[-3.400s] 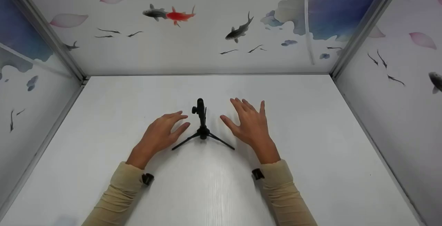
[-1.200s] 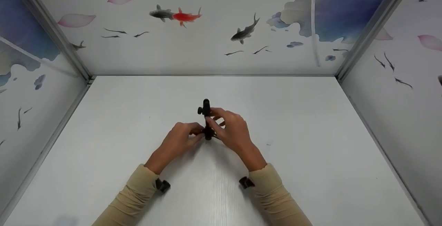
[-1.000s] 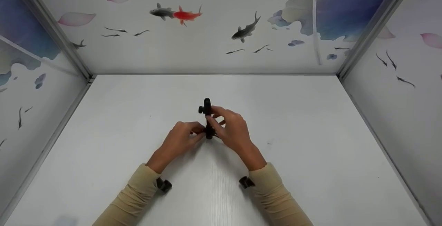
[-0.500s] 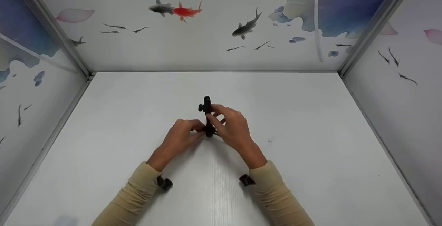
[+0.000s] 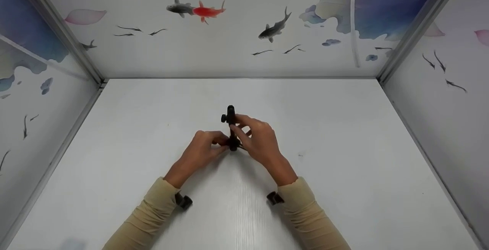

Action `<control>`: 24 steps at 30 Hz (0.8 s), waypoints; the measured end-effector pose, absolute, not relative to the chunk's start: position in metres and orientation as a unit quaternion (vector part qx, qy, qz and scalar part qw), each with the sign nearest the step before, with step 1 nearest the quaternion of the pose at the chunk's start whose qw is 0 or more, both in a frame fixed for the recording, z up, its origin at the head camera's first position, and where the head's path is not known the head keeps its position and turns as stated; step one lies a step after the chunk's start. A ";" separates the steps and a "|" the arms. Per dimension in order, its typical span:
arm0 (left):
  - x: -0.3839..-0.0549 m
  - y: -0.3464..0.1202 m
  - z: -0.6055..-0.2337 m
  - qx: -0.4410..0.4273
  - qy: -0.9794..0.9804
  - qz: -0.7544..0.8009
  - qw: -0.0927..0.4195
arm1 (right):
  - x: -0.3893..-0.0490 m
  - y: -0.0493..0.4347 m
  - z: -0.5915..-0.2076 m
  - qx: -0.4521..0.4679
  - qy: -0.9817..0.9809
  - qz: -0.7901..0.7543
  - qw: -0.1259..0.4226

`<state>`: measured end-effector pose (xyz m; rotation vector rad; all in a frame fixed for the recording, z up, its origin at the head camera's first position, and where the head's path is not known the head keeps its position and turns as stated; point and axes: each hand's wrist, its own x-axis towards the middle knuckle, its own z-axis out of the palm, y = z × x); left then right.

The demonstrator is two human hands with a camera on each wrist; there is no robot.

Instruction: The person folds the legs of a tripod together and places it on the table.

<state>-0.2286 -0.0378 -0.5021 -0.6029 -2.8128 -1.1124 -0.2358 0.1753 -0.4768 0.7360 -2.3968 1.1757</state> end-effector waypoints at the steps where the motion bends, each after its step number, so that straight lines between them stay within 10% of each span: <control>1: -0.229 -0.038 -0.502 -0.196 -0.911 -0.362 0.027 | -0.236 0.175 -0.476 0.261 -0.850 0.418 0.185; 24: -0.229 -0.037 -0.502 -0.205 -0.898 -0.389 0.022 | -0.234 0.177 -0.473 0.273 -0.848 0.412 0.192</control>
